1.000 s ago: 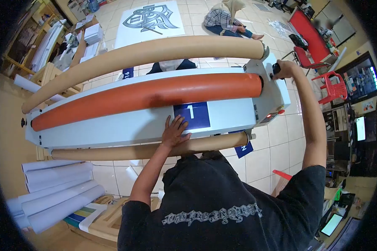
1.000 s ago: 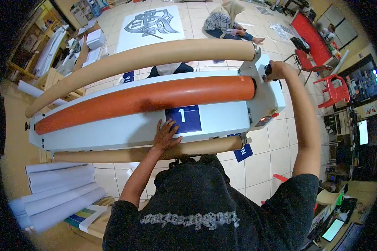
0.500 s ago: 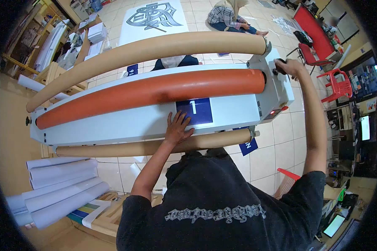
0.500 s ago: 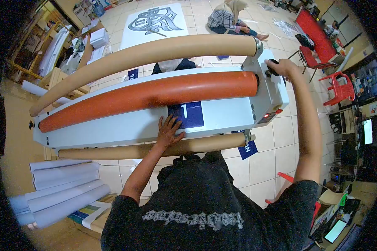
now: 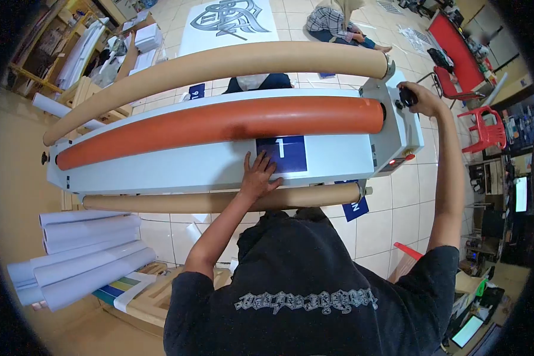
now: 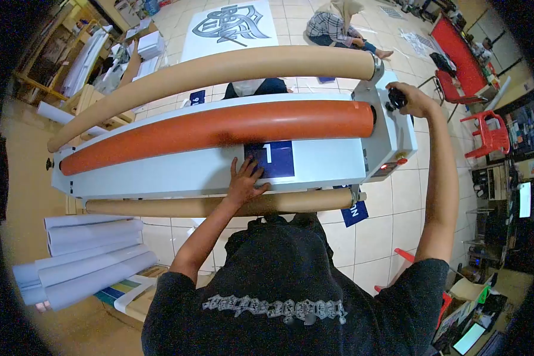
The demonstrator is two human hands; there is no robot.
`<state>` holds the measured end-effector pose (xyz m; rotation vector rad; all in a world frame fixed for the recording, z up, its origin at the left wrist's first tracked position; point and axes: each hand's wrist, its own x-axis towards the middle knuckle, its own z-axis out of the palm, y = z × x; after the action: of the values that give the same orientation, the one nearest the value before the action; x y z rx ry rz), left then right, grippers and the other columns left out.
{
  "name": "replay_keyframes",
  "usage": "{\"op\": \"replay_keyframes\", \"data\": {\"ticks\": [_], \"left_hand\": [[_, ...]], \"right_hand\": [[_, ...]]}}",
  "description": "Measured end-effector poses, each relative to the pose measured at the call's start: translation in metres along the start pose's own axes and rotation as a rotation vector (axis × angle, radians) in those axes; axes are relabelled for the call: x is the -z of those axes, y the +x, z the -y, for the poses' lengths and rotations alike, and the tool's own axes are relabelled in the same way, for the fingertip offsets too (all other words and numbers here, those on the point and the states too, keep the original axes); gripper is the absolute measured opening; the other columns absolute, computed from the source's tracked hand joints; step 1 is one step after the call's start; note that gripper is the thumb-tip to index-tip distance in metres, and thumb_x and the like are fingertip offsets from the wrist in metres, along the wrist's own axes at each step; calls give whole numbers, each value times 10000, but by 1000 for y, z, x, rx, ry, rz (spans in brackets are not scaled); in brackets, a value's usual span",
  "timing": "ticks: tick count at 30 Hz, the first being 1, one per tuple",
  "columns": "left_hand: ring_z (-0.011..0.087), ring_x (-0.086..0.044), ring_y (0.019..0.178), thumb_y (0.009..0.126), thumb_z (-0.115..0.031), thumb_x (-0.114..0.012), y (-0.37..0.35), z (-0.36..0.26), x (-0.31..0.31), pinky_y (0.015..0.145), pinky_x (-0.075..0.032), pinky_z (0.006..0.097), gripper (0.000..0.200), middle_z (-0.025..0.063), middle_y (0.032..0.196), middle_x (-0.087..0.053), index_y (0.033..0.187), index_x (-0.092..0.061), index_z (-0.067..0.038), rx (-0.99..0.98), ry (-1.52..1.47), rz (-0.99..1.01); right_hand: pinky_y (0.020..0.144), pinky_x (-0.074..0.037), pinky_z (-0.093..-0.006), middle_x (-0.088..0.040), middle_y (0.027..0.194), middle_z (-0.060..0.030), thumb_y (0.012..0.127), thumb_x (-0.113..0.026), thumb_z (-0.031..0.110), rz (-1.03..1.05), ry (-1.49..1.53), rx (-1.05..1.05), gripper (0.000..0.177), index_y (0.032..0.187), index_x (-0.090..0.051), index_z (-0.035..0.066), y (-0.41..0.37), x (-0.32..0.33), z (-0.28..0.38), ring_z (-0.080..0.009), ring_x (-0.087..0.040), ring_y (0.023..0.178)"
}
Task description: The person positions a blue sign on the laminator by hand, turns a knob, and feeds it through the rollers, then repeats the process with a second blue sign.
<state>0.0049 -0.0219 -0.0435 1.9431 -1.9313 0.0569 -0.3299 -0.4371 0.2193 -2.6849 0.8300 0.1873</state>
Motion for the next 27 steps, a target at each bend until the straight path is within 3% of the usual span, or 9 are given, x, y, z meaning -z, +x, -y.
{"op": "replay_keyframes", "data": {"ticks": [4,8,9,16,18,20,21,24,27], "left_hand": [[299,-459,1301,764,-465,-692,3,3,-1,1134,-145,634,499,151,1221,-613,1076,-694,-77,-27,16,-11],[296,-471,1290,753,-461,-704,6,4,-4,1132,-164,627,494,149,1209,-614,1066,-692,-79,-32,25,-28],[296,-472,1290,753,-457,-707,7,4,-3,1133,-169,624,493,150,1213,-610,1067,-690,-78,-32,20,-44],[303,-458,1304,769,-452,-702,4,2,-7,1132,-174,615,511,149,1266,-577,1118,-669,-80,22,-25,7],[305,-450,1310,778,-450,-698,4,2,-7,1130,-177,614,516,141,1298,-557,1142,-658,-88,49,-28,29],[304,-447,1310,780,-452,-696,4,3,-10,1129,-179,614,520,135,1312,-549,1151,-654,-90,58,-27,28],[303,-444,1311,781,-453,-694,5,3,-11,1128,-182,613,525,128,1325,-540,1160,-650,-92,68,-25,19],[298,-436,1314,790,-469,-684,9,7,-10,1124,-193,609,518,117,1331,-538,1153,-652,-101,80,-39,39],[296,-429,1317,792,-467,-683,15,12,-17,1121,-203,602,500,110,1339,-534,1141,-654,-110,76,-11,-27]], "right_hand": [[1015,-450,-419,-622,1196,-223,657,-821,240,80,47,-360,835,1380,-425,109,4,13,30,-368,-593,1133],[1005,-455,-428,-601,1238,-277,755,-750,503,-5,-127,-460,900,1454,-372,81,23,0,17,-385,-591,1160],[997,-460,-428,-594,1235,-296,796,-650,638,45,-175,-473,895,1408,-437,22,24,1,23,-388,-582,1174],[883,-514,-462,-677,1038,-272,844,-488,727,-4,-332,-815,838,1128,-645,-46,30,-6,42,-404,-654,1010],[853,-524,-458,-690,964,-260,839,-570,664,15,-258,-825,763,1095,-649,-50,28,-2,38,-400,-666,967],[828,-528,-457,-689,926,-255,826,-677,534,-5,-324,-517,638,1102,-637,-40,20,-2,16,-402,-667,935],[867,-516,-440,-669,1033,-253,752,-792,291,-68,-173,-434,557,1172,-593,-18,9,4,30,-401,-645,986],[952,-481,-398,-603,1221,-239,671,-795,123,-27,-77,-27,676,1279,-513,28,-3,11,17,-389,-592,1116],[1013,-451,-413,-519,1372,-188,640,-752,-5,92,-171,-32,692,1282,-501,70,0,12,12,-383,-531,1214]]}}
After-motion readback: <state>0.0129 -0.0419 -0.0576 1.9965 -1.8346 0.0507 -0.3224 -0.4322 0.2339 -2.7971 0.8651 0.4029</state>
